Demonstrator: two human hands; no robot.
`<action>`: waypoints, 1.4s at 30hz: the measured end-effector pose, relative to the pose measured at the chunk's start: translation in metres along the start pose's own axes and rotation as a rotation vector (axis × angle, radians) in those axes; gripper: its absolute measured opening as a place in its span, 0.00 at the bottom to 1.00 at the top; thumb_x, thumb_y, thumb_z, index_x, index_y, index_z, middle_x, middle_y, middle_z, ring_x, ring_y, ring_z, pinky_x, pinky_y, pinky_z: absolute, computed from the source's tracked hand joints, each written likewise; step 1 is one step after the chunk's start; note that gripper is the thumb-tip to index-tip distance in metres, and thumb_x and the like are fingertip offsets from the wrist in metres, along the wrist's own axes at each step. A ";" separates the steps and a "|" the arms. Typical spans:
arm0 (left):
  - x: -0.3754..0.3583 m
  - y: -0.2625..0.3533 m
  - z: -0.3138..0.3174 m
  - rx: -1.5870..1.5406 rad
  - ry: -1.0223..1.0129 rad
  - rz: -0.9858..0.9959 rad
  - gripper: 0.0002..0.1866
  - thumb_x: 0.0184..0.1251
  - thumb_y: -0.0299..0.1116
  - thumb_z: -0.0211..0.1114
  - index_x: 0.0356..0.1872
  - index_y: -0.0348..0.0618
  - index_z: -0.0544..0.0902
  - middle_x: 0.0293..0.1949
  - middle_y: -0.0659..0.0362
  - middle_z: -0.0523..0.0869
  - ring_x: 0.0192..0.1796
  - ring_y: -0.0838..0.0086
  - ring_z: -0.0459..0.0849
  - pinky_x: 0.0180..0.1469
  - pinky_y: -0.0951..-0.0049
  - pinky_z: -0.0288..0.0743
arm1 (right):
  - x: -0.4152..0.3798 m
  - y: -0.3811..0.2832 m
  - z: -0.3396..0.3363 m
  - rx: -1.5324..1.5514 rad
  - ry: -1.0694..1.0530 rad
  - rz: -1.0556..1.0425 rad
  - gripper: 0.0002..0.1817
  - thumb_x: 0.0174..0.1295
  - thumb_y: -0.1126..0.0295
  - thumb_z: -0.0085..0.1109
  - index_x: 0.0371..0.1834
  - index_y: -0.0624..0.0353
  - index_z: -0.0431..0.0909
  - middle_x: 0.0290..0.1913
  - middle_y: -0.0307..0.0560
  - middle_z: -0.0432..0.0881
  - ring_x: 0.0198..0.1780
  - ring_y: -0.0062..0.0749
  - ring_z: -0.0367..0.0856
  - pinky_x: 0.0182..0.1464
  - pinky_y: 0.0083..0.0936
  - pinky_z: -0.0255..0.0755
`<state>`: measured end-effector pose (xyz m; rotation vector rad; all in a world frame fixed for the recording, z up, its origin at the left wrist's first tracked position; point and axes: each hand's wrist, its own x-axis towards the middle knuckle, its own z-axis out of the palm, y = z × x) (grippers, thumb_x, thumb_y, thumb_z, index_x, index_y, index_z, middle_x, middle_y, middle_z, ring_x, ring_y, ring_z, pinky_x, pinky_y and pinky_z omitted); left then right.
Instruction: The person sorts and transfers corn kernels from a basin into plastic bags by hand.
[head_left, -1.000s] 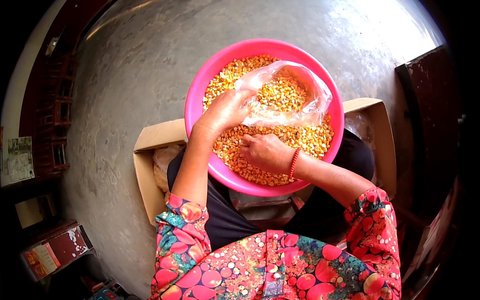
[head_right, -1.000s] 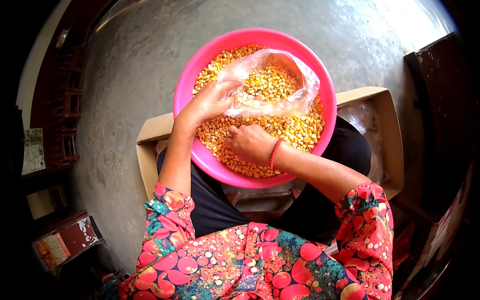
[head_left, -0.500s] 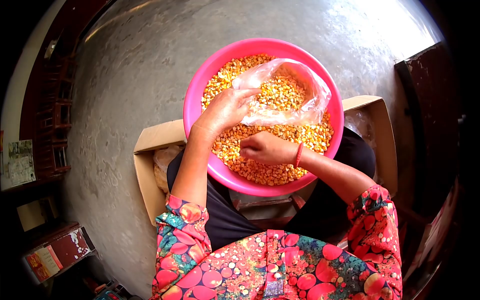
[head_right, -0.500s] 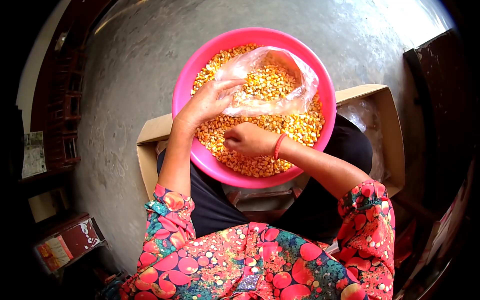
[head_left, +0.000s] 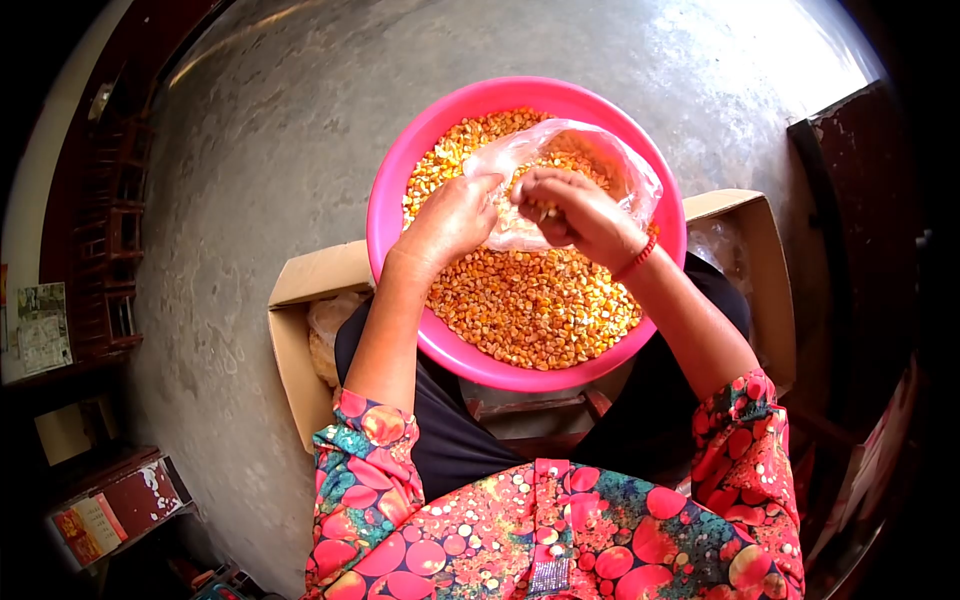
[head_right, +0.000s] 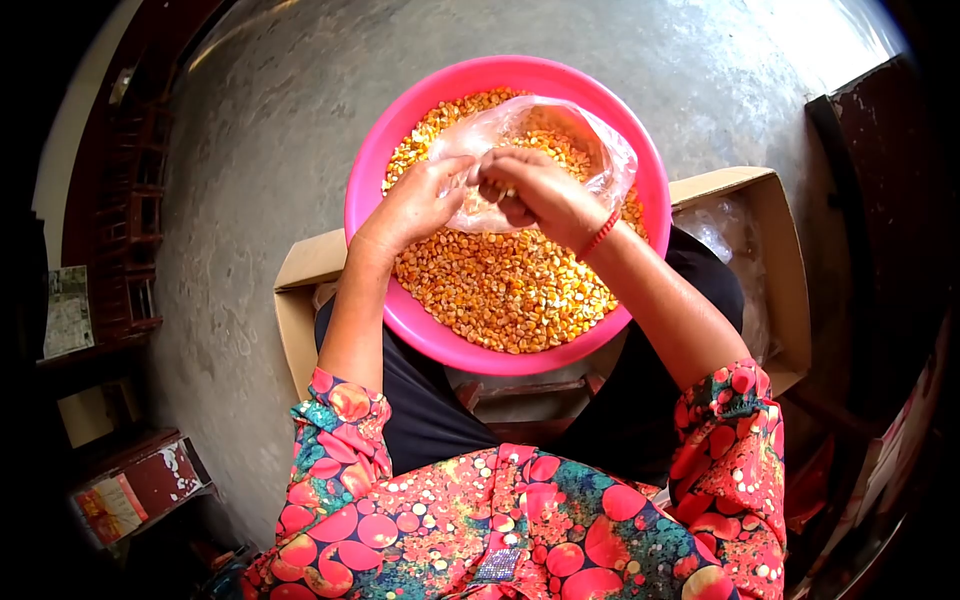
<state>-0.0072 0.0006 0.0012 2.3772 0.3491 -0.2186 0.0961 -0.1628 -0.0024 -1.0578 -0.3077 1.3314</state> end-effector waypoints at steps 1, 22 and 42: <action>0.000 -0.002 0.001 0.010 0.024 0.022 0.23 0.54 0.25 0.56 0.55 0.34 0.76 0.48 0.40 0.81 0.53 0.56 0.81 0.57 0.65 0.72 | 0.005 -0.001 -0.009 0.029 0.041 -0.080 0.08 0.65 0.69 0.46 0.37 0.58 0.75 0.26 0.34 0.71 0.18 0.12 0.60 0.18 0.13 0.51; -0.002 -0.001 -0.003 -0.023 0.017 0.069 0.24 0.53 0.24 0.55 0.55 0.36 0.76 0.49 0.41 0.81 0.54 0.56 0.80 0.59 0.65 0.70 | 0.013 0.000 -0.002 -0.538 0.059 -0.456 0.11 0.61 0.69 0.56 0.41 0.65 0.80 0.34 0.44 0.84 0.35 0.26 0.81 0.38 0.26 0.74; -0.003 0.003 -0.005 0.002 -0.005 0.051 0.23 0.57 0.28 0.58 0.56 0.40 0.77 0.52 0.43 0.80 0.56 0.58 0.79 0.59 0.66 0.69 | -0.008 0.069 0.033 -1.579 -0.433 -0.247 0.12 0.59 0.64 0.50 0.29 0.59 0.81 0.26 0.55 0.82 0.31 0.48 0.82 0.36 0.39 0.76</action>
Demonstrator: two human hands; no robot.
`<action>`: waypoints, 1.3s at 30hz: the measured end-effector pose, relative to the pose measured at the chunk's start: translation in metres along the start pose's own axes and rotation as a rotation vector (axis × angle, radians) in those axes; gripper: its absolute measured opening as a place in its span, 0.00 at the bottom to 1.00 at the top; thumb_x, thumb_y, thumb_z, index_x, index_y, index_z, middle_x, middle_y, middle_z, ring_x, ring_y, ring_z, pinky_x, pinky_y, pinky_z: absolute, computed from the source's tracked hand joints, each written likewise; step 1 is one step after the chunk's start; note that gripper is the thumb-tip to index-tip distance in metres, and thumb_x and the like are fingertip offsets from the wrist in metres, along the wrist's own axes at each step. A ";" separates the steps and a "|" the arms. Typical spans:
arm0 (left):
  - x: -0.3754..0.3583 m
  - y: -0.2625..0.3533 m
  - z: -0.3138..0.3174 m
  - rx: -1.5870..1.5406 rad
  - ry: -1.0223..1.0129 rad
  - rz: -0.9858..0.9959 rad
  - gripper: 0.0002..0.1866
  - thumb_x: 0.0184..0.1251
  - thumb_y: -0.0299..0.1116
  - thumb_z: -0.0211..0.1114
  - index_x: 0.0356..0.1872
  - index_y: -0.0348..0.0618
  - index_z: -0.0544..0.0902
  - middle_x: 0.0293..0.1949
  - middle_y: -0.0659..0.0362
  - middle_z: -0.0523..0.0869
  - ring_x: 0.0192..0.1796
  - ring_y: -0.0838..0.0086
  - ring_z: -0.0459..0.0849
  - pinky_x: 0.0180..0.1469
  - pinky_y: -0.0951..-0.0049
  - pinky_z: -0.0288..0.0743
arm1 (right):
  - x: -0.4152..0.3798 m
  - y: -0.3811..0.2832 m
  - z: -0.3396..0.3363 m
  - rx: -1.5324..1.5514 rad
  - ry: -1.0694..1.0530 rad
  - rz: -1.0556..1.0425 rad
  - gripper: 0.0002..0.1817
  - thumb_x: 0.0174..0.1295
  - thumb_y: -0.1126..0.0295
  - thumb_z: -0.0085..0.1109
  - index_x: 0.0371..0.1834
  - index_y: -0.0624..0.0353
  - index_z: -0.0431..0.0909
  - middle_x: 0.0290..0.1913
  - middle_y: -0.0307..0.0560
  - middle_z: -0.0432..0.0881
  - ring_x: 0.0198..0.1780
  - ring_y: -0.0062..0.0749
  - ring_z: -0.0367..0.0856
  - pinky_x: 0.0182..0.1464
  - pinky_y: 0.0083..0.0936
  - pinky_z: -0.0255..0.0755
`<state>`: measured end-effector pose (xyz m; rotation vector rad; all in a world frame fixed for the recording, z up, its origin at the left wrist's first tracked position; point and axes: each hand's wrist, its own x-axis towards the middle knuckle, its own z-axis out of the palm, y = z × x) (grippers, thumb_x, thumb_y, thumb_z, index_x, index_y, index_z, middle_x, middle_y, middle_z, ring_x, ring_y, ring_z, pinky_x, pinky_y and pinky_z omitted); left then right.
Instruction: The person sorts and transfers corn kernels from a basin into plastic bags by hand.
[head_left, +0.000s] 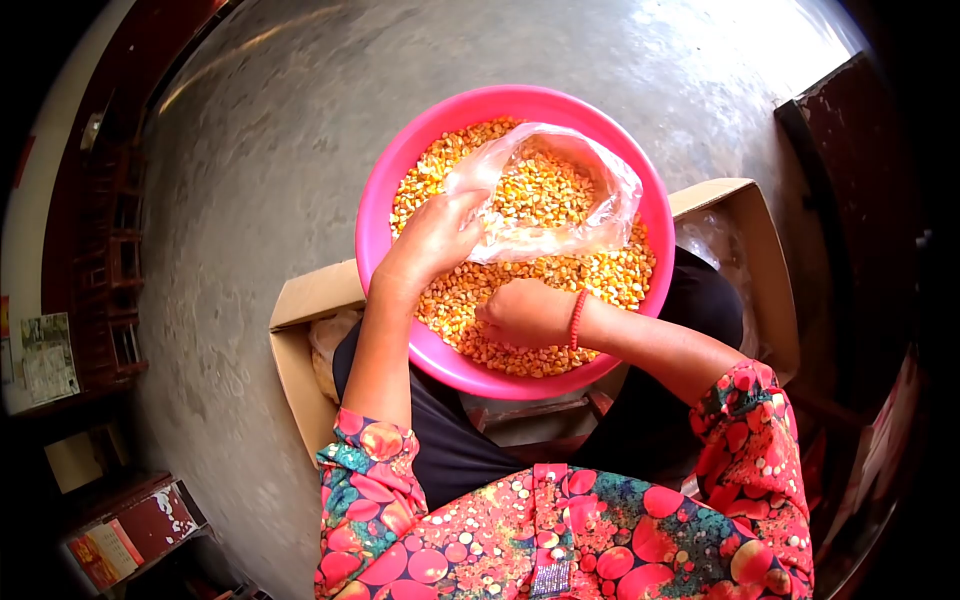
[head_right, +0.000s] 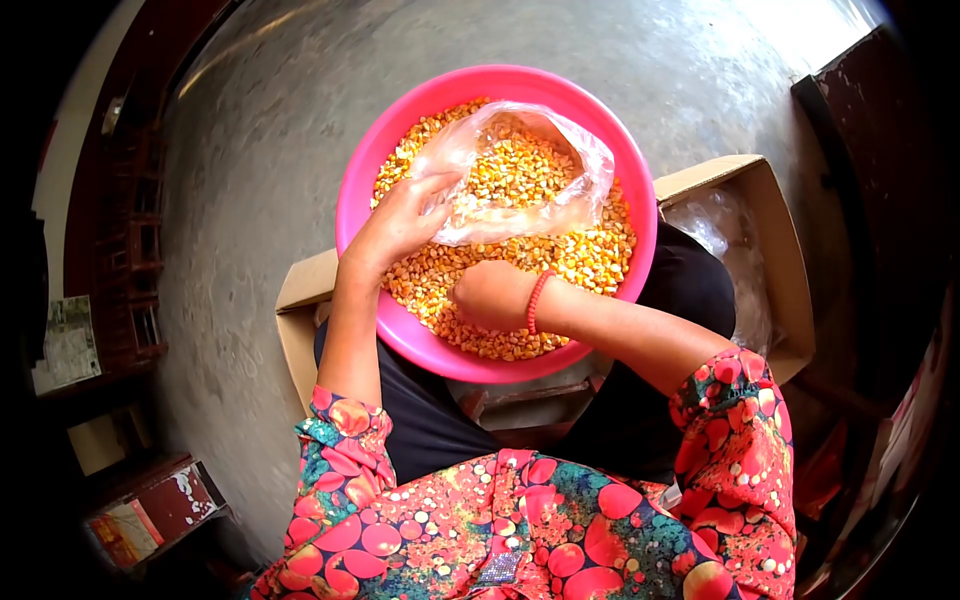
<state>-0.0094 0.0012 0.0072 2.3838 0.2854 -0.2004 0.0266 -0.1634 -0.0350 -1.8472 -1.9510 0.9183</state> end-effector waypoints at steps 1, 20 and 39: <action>0.000 -0.001 0.001 0.000 0.000 0.001 0.23 0.57 0.28 0.58 0.56 0.40 0.77 0.52 0.43 0.80 0.56 0.58 0.79 0.59 0.66 0.69 | -0.001 0.001 -0.004 0.079 -0.004 0.022 0.12 0.59 0.64 0.50 0.29 0.60 0.80 0.27 0.57 0.82 0.31 0.49 0.82 0.36 0.37 0.76; 0.000 -0.001 0.002 -0.021 -0.011 -0.024 0.22 0.58 0.26 0.57 0.56 0.36 0.77 0.53 0.44 0.80 0.56 0.60 0.79 0.60 0.67 0.69 | -0.018 0.043 -0.064 1.404 0.408 0.194 0.10 0.70 0.65 0.48 0.37 0.57 0.77 0.24 0.32 0.74 0.19 0.11 0.69 0.19 0.10 0.62; 0.002 -0.007 0.005 -0.001 0.004 0.042 0.22 0.56 0.26 0.56 0.55 0.36 0.77 0.53 0.44 0.80 0.57 0.59 0.79 0.61 0.67 0.69 | -0.028 0.074 -0.077 0.444 0.972 0.239 0.12 0.64 0.68 0.50 0.40 0.65 0.80 0.43 0.52 0.83 0.45 0.29 0.80 0.47 0.29 0.72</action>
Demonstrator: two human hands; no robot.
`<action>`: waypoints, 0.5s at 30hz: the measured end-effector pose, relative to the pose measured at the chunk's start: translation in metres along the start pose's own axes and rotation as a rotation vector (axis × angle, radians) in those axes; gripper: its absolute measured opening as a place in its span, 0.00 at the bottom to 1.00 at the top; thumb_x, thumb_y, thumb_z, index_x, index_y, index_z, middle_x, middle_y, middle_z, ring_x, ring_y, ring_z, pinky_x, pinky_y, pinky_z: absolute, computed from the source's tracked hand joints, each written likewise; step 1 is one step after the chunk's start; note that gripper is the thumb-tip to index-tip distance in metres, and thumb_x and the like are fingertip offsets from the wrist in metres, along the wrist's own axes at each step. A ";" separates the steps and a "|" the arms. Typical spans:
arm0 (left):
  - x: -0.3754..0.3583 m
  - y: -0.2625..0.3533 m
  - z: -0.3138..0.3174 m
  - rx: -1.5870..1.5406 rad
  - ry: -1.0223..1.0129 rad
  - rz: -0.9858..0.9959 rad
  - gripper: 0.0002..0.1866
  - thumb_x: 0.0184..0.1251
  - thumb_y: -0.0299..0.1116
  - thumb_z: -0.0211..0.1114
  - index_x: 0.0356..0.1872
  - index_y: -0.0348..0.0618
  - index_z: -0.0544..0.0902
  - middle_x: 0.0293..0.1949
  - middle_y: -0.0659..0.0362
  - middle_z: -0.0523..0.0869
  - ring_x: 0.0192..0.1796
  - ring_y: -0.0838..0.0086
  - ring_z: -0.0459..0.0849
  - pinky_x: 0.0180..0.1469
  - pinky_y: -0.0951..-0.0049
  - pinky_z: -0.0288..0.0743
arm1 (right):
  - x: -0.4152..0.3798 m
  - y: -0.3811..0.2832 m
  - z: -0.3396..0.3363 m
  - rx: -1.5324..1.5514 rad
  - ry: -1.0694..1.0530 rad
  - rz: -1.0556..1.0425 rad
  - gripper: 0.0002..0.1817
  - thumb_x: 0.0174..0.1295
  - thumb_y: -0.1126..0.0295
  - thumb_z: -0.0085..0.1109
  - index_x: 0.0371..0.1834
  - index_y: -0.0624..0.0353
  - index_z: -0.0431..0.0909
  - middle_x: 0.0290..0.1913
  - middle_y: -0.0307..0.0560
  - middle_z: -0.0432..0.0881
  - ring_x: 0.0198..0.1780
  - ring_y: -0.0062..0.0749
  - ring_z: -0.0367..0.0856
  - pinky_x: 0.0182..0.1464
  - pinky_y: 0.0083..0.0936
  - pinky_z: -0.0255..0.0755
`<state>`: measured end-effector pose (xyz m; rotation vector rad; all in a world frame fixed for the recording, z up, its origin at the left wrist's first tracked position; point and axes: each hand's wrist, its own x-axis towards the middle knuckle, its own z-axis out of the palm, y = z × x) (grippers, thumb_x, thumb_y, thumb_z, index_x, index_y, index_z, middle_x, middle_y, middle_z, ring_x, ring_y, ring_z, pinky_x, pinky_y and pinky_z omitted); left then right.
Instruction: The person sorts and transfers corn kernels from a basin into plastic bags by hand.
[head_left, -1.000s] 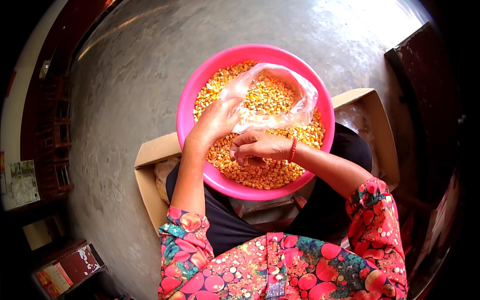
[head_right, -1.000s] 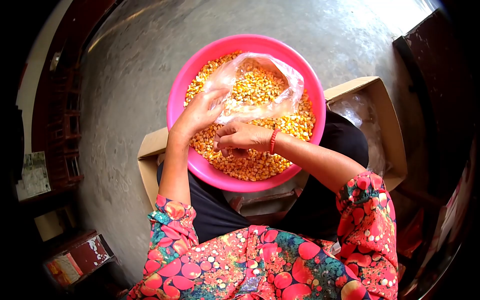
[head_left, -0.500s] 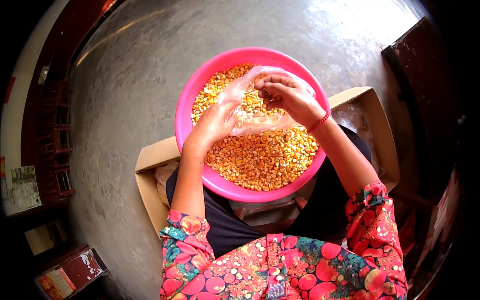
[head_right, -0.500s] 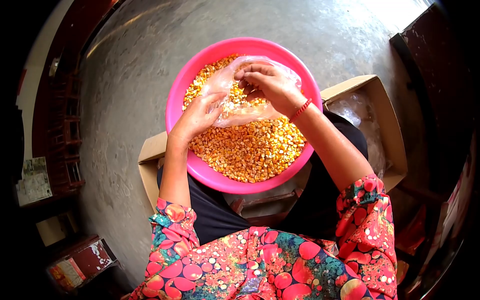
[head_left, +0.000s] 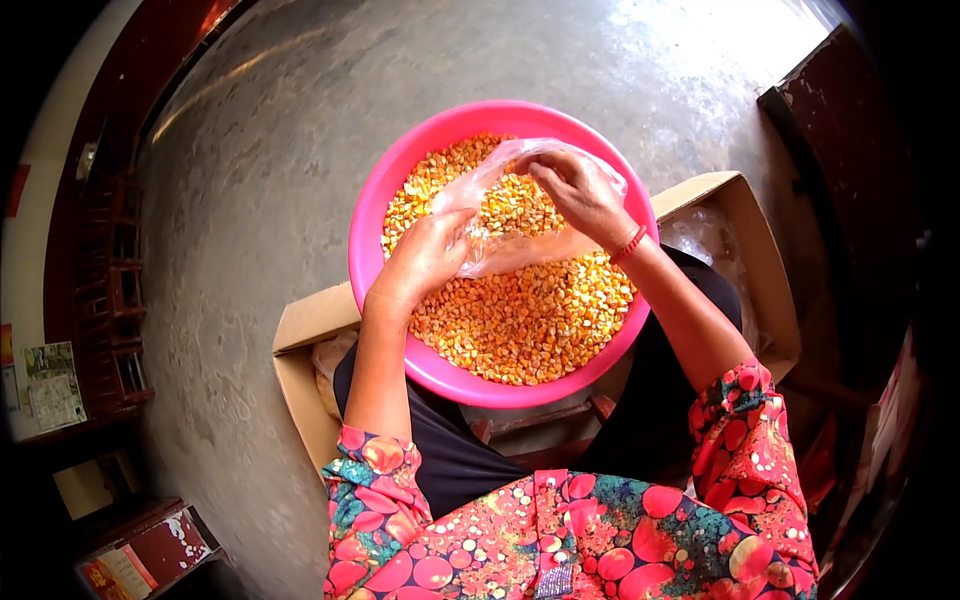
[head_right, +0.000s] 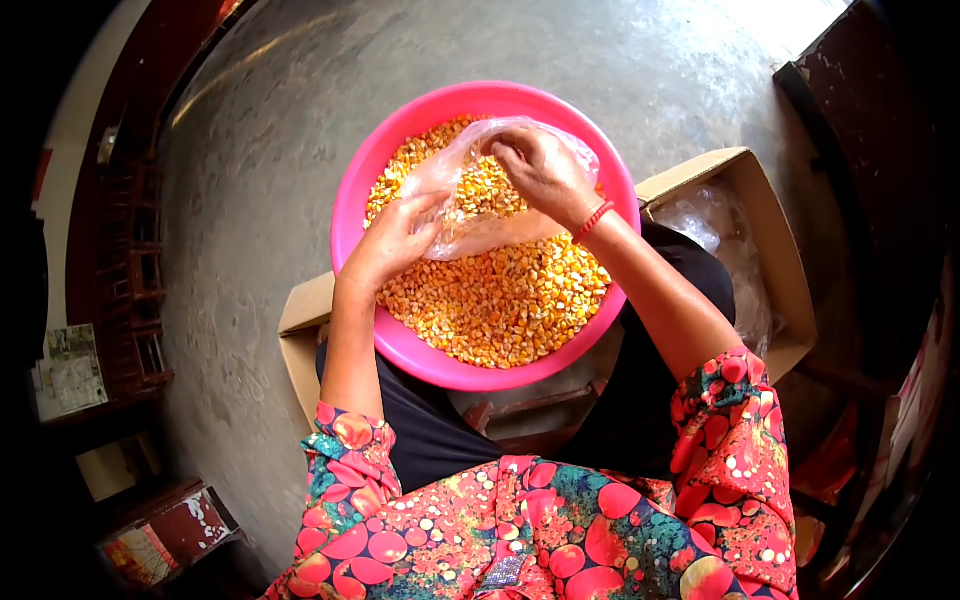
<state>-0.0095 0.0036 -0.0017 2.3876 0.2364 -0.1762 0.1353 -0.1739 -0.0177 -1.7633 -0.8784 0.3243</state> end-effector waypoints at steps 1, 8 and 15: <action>0.000 -0.002 0.001 0.001 0.002 0.004 0.22 0.56 0.26 0.56 0.55 0.36 0.77 0.53 0.44 0.80 0.57 0.59 0.79 0.61 0.67 0.69 | -0.001 -0.005 0.000 -0.101 0.023 -0.116 0.09 0.60 0.71 0.54 0.38 0.65 0.80 0.40 0.54 0.83 0.41 0.35 0.82 0.42 0.29 0.74; 0.000 -0.008 0.005 -0.028 0.095 0.134 0.20 0.59 0.30 0.58 0.52 0.35 0.78 0.49 0.42 0.81 0.53 0.53 0.80 0.55 0.63 0.73 | -0.047 -0.034 0.044 -0.378 -0.456 -0.449 0.06 0.53 0.73 0.56 0.22 0.59 0.70 0.24 0.46 0.75 0.27 0.41 0.79 0.29 0.34 0.73; -0.002 0.000 0.001 -0.010 0.060 0.088 0.20 0.57 0.31 0.59 0.53 0.37 0.79 0.48 0.42 0.81 0.52 0.52 0.80 0.55 0.62 0.73 | -0.087 -0.021 0.088 -0.574 -0.626 -0.433 0.10 0.59 0.67 0.48 0.37 0.58 0.77 0.37 0.49 0.75 0.37 0.40 0.78 0.33 0.35 0.74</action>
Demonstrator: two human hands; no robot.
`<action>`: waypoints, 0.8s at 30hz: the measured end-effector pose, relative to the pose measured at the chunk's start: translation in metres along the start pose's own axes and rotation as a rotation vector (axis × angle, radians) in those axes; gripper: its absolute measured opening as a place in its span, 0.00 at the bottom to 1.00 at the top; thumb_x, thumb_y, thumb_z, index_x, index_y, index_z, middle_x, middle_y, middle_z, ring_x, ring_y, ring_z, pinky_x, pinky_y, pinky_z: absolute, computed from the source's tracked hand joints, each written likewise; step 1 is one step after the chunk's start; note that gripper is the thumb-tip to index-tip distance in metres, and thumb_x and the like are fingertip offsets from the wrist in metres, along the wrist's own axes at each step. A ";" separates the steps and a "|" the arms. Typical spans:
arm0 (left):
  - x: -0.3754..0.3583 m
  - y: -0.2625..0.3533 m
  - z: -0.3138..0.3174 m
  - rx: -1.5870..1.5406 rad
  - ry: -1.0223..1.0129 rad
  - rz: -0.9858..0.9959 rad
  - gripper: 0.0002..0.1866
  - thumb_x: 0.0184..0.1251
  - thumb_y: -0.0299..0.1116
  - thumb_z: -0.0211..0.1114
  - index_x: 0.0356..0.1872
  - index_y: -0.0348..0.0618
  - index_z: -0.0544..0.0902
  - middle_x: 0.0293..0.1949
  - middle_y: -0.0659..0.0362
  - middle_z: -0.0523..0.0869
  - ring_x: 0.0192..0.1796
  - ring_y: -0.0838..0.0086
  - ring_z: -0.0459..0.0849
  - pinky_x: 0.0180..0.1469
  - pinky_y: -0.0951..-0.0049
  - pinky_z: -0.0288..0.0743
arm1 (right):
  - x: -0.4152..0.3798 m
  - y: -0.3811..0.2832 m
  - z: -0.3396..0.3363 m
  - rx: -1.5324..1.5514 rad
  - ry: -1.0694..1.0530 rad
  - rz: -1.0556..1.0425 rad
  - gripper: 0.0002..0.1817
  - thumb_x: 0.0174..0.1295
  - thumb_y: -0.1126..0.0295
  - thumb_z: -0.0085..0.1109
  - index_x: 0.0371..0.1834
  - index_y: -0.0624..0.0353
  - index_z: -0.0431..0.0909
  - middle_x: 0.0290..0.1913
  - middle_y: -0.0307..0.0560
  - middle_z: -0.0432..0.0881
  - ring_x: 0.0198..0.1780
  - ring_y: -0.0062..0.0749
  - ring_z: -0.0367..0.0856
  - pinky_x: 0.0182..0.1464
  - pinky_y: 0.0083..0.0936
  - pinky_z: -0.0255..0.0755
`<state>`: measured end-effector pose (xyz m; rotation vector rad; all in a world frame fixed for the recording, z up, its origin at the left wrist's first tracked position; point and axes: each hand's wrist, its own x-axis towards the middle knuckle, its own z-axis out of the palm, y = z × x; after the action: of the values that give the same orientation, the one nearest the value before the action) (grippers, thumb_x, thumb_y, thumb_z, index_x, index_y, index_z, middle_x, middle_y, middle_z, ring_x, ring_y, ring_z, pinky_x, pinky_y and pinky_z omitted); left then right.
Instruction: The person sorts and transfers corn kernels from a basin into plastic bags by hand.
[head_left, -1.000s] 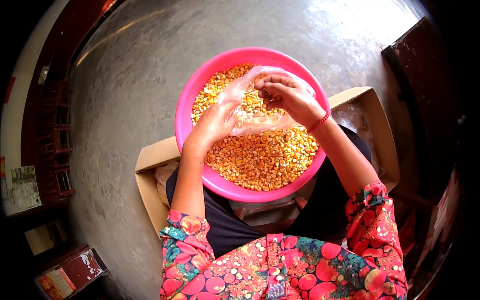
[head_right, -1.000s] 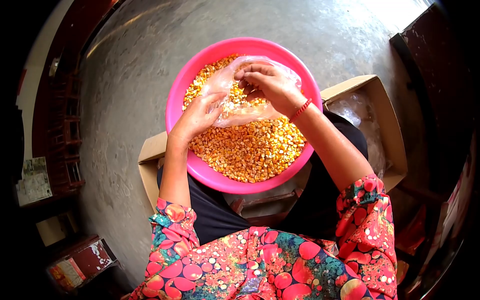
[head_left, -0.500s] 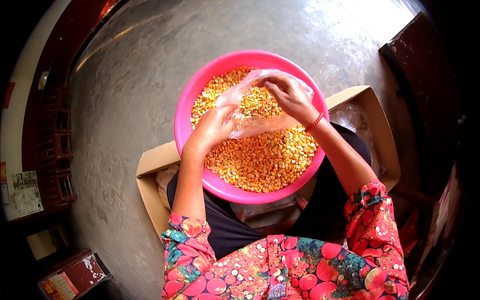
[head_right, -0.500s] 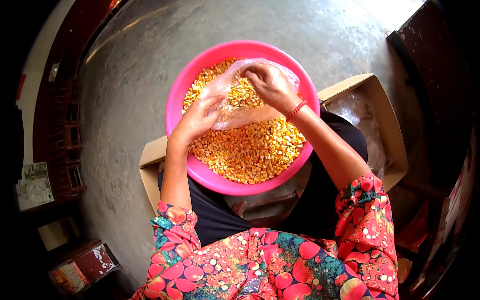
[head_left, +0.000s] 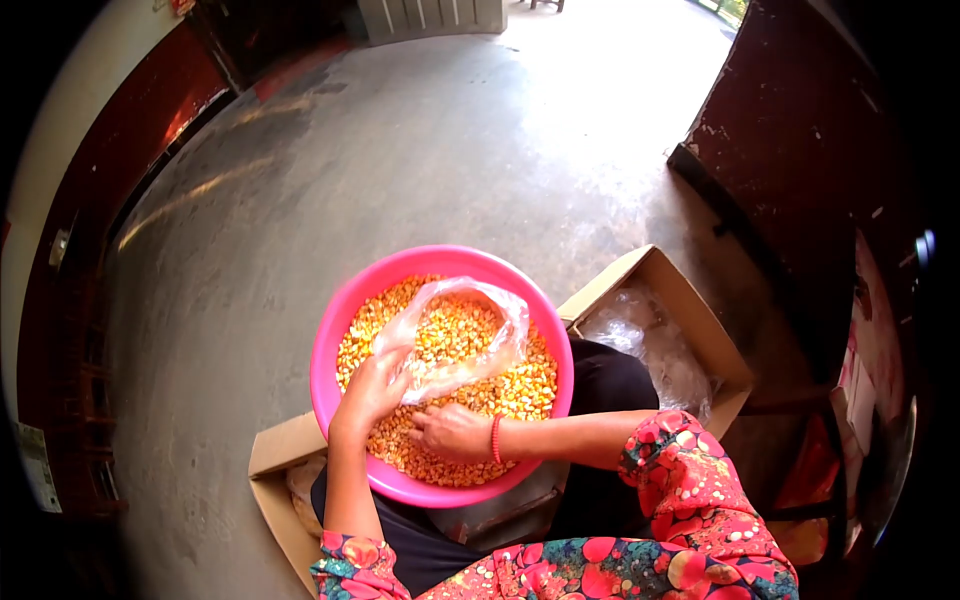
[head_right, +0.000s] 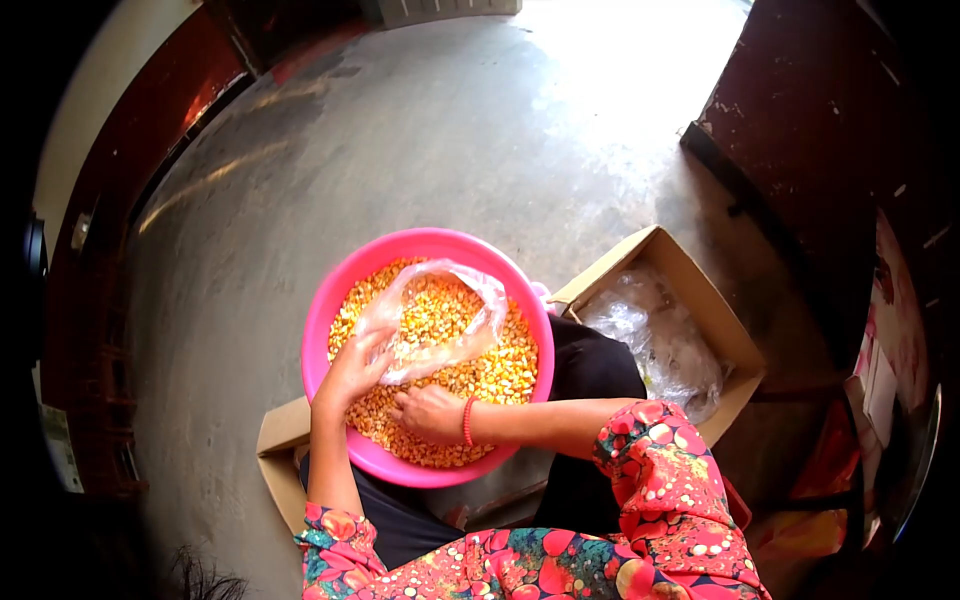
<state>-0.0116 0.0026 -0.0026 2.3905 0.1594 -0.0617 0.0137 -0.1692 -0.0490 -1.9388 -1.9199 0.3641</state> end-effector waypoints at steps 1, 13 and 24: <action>0.000 0.000 0.000 0.004 -0.001 -0.003 0.21 0.57 0.31 0.59 0.53 0.38 0.79 0.47 0.42 0.81 0.52 0.51 0.80 0.54 0.62 0.73 | -0.001 -0.002 0.006 -0.005 -0.009 -0.020 0.09 0.59 0.67 0.48 0.35 0.58 0.77 0.35 0.49 0.76 0.34 0.41 0.79 0.32 0.35 0.74; 0.000 0.006 -0.002 0.008 -0.019 -0.039 0.22 0.56 0.32 0.61 0.54 0.41 0.78 0.47 0.41 0.81 0.51 0.50 0.80 0.55 0.60 0.72 | 0.008 0.013 0.008 0.441 -0.126 0.028 0.16 0.60 0.62 0.50 0.27 0.64 0.79 0.27 0.58 0.82 0.28 0.48 0.81 0.31 0.40 0.73; -0.001 0.002 -0.002 0.031 -0.035 -0.046 0.22 0.58 0.34 0.58 0.55 0.42 0.78 0.48 0.42 0.81 0.51 0.50 0.80 0.54 0.60 0.72 | 0.012 0.018 -0.015 1.544 -0.350 0.400 0.10 0.67 0.61 0.50 0.33 0.54 0.75 0.19 0.29 0.66 0.17 0.11 0.59 0.18 0.13 0.52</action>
<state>-0.0120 0.0022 0.0000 2.4156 0.1978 -0.1279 0.0371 -0.1582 -0.0423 -1.0793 -0.6984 1.7160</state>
